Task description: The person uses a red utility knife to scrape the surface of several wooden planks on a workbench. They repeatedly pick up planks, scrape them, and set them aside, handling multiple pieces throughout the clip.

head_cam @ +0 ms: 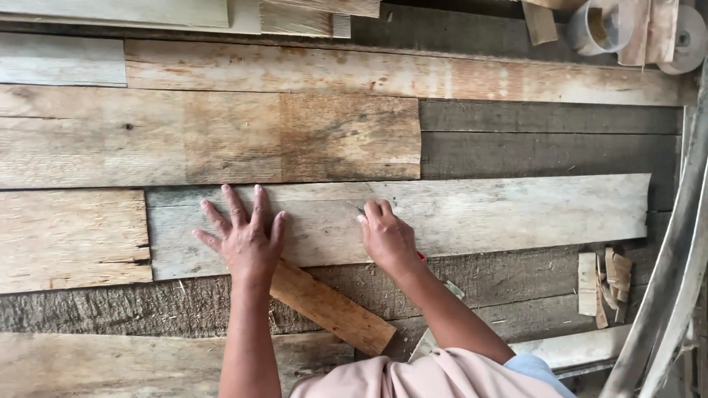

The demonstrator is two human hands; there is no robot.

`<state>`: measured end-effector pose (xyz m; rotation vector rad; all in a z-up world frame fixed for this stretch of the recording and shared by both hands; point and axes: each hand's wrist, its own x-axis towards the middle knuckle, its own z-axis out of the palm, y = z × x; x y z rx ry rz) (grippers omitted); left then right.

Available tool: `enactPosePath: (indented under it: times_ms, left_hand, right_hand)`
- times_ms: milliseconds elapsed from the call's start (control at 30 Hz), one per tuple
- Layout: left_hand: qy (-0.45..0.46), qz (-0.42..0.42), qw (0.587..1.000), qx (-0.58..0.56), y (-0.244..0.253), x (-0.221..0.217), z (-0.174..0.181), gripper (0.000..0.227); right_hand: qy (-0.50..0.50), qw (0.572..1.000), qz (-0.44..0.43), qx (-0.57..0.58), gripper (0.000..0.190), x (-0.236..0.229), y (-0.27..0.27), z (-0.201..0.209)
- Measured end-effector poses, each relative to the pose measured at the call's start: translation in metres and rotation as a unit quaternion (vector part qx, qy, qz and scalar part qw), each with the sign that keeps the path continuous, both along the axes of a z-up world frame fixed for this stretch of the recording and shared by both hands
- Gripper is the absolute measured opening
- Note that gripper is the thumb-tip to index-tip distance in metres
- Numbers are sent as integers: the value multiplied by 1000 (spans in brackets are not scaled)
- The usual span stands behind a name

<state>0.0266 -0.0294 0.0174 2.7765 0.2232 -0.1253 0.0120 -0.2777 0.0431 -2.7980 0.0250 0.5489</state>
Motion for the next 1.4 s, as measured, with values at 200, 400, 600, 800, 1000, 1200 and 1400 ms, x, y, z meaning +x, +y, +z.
enactPosePath:
  times_ms: [200, 400, 600, 800, 1000, 1200, 1400]
  left_hand:
    - [21, 3, 1000, 0, 3, -1, 8, 66]
    - [48, -5, 999, 8, 3, -2, 4, 70]
    - [67, -19, 997, 18, 5, -1, 5, 70]
    - [75, -28, 997, 21, 3, -3, 10, 71]
    - [26, -24, 999, 24, -12, -8, 2, 72]
    - [-337, -246, 905, 81, -109, -98, -73, 14]
    - [118, -260, 956, -70, -219, -245, -29, 39]
  right_hand:
    - [75, 987, 102, 99, 31, -59, 26, 51]
    - [-15, 984, 179, 3, 102, -123, 45, 32]
    - [41, 991, 119, 39, 74, -142, 59, 22]
    - [25, 993, 95, 69, 45, -156, 38, 17]
    - [-54, 992, -98, 55, 31, -189, -78, -22]
    - [-14, 977, -211, -6, 67, -195, -137, -4]
    - [-14, 986, -158, 49, 46, -195, -152, -36]
